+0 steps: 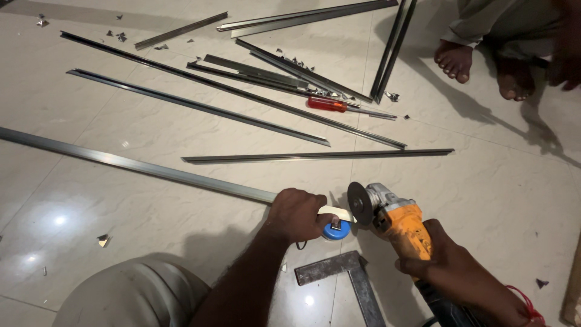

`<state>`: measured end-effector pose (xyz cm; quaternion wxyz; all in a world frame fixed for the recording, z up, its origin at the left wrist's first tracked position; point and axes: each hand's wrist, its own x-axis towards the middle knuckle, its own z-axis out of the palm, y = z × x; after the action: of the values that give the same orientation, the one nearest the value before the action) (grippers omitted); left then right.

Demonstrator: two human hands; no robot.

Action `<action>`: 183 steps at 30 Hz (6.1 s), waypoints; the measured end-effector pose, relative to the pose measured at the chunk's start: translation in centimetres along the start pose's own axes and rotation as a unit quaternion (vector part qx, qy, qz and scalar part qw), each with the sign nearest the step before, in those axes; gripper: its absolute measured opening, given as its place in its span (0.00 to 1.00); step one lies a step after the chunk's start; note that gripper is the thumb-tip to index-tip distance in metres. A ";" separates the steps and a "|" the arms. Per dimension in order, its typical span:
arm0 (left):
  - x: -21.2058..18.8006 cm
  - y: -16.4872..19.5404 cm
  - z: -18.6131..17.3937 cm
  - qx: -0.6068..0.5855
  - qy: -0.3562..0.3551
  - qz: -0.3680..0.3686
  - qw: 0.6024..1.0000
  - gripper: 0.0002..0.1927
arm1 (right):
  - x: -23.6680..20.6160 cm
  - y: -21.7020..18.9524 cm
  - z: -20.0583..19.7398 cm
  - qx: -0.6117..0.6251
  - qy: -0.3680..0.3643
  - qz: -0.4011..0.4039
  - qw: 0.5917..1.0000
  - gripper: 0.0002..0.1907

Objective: The person measures and marks metal rods with a tape measure and marker, then uses an angle grinder to cut the rods to length. The person handles the cut pieces and places them aside on the floor.

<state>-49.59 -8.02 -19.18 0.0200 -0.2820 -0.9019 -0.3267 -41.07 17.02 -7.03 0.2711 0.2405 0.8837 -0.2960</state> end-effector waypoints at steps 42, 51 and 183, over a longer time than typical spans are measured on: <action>-0.1 -0.2 -0.2 -0.016 0.017 0.014 1.000 0.17 | 0.5 1.0 0.2 -0.045 -0.025 0.016 0.999 0.34; -0.2 -0.8 0.9 -0.016 0.068 0.042 0.997 0.16 | 0.3 0.6 0.4 -0.051 -0.014 0.034 0.998 0.34; -4.2 1.2 -11.6 0.052 0.027 -0.210 0.976 0.28 | 0.3 3.5 7.3 0.364 -0.156 -0.020 0.918 0.54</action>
<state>-47.12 -16.28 -10.29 -0.0104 -0.0761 -0.9559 -0.2835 -36.77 14.85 -13.50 0.2928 0.2559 0.6661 -0.6365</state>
